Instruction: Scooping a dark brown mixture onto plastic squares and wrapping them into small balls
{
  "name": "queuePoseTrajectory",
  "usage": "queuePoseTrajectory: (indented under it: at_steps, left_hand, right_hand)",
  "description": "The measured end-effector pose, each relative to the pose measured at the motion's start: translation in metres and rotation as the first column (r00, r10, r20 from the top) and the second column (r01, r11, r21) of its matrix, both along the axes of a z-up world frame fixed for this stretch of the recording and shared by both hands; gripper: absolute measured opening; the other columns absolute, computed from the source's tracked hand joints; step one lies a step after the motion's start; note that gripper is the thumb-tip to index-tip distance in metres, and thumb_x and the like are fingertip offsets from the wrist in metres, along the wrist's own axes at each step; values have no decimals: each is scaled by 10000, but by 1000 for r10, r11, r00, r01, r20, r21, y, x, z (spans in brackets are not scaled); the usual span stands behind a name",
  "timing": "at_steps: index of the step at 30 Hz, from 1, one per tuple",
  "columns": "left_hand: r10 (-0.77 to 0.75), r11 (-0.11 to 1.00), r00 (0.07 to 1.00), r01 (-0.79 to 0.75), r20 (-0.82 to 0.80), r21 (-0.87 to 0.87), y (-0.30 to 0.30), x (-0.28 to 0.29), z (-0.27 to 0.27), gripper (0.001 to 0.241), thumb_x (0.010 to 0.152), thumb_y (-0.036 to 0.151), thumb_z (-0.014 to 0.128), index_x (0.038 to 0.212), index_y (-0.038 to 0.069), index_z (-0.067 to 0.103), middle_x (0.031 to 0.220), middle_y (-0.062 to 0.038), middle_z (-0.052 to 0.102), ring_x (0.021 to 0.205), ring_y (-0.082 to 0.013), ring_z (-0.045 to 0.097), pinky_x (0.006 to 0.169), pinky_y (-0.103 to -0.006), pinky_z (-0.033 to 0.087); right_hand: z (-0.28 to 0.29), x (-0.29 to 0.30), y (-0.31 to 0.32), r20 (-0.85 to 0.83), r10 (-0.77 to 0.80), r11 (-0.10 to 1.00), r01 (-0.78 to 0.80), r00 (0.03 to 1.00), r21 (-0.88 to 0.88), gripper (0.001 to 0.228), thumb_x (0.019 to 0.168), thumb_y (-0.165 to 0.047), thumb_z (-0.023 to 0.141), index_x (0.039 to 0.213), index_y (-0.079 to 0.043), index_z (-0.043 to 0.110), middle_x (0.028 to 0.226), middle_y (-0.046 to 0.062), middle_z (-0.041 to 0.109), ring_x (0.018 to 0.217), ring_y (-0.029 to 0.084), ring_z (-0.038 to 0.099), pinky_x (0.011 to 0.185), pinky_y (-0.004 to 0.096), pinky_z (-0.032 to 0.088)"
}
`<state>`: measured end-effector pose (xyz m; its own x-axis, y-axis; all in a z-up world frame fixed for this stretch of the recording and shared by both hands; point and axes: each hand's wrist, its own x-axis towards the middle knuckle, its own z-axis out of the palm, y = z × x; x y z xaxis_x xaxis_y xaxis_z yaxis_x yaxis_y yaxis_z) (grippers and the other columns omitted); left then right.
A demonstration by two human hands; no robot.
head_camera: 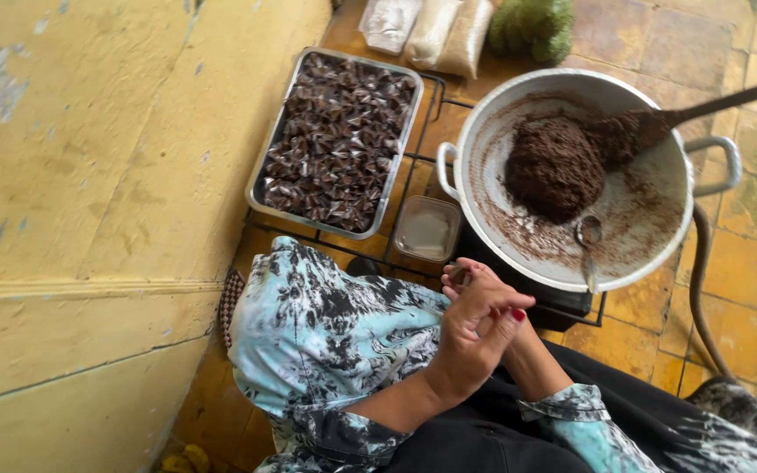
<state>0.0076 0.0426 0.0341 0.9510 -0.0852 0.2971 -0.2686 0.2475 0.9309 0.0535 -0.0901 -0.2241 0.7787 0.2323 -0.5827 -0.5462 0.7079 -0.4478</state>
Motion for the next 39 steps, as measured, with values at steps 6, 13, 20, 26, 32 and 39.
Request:
queuePoseTrajectory:
  at_steps: [6, 13, 20, 26, 32, 39]
  left_hand:
    - [-3, 1000, 991, 2, -136, -7, 23, -1, -9, 228, 1059, 132, 600, 1278, 106, 660, 1132, -35, 676, 1034, -149, 664, 825, -255, 524]
    - [-62, 972, 981, 18, -184, -235, 42, 2, -20, 266, 1092, 74, 573, 1349, 61, 642, 1090, -116, 740, 654, -117, 590, 541, -225, 520]
    - [-48, 979, 935, -26, -352, -203, 62, 11, -12, 305, 1073, 250, 562, 1247, 34, 688, 900, -85, 738, 749, -122, 633, 616, -257, 552]
    - [-33, 981, 951, -28, -308, -192, 69, 15, 2, 223, 1080, 169, 565, 1223, 45, 684, 973, -84, 729, 695, -129, 585, 688, -269, 531]
    - [-105, 971, 966, 49, -237, -233, 60, 15, -4, 126, 1051, 90, 649, 1161, 51, 698, 994, -108, 729, 931, -169, 714, 914, -286, 596]
    - [-328, 867, 940, 338, -93, 367, 31, -1, -42, 111, 986, 307, 666, 995, 199, 690, 912, 3, 747, 807, -200, 726, 709, -337, 529]
  right_hand:
    - [82, 54, 68, -88, 206, 961, -218, 975, -172, 252, 1007, -225, 573, 1210, -80, 615, 1155, 192, 659, 968, 327, 649, 922, 430, 567]
    - [152, 129, 130, 57, 397, 893, -371, 916, -256, 257, 1094, -177, 387, 1177, -1, 555, 1094, 204, 589, 945, 280, 611, 808, 356, 565]
    - [189, 213, 185, -28, 217, 902, -211, 976, -376, 155, 1046, -89, 510, 1154, 21, 522, 1051, 171, 579, 874, 238, 619, 769, 302, 610]
    - [187, 277, 200, 144, 230, 881, -143, 963, -452, 316, 1001, -213, 539, 1279, -86, 460, 1181, 159, 580, 1001, 269, 641, 916, 358, 579]
    - [215, 222, 169, 233, 368, 767, -152, 900, -623, 484, 977, -154, 529, 1431, -4, 451, 1314, 132, 549, 1130, 241, 596, 984, 340, 540]
    - [111, 116, 93, 194, 511, 639, -220, 837, -737, 135, 1038, -45, 539, 1048, 2, 665, 918, 126, 688, 797, 195, 637, 732, 301, 538]
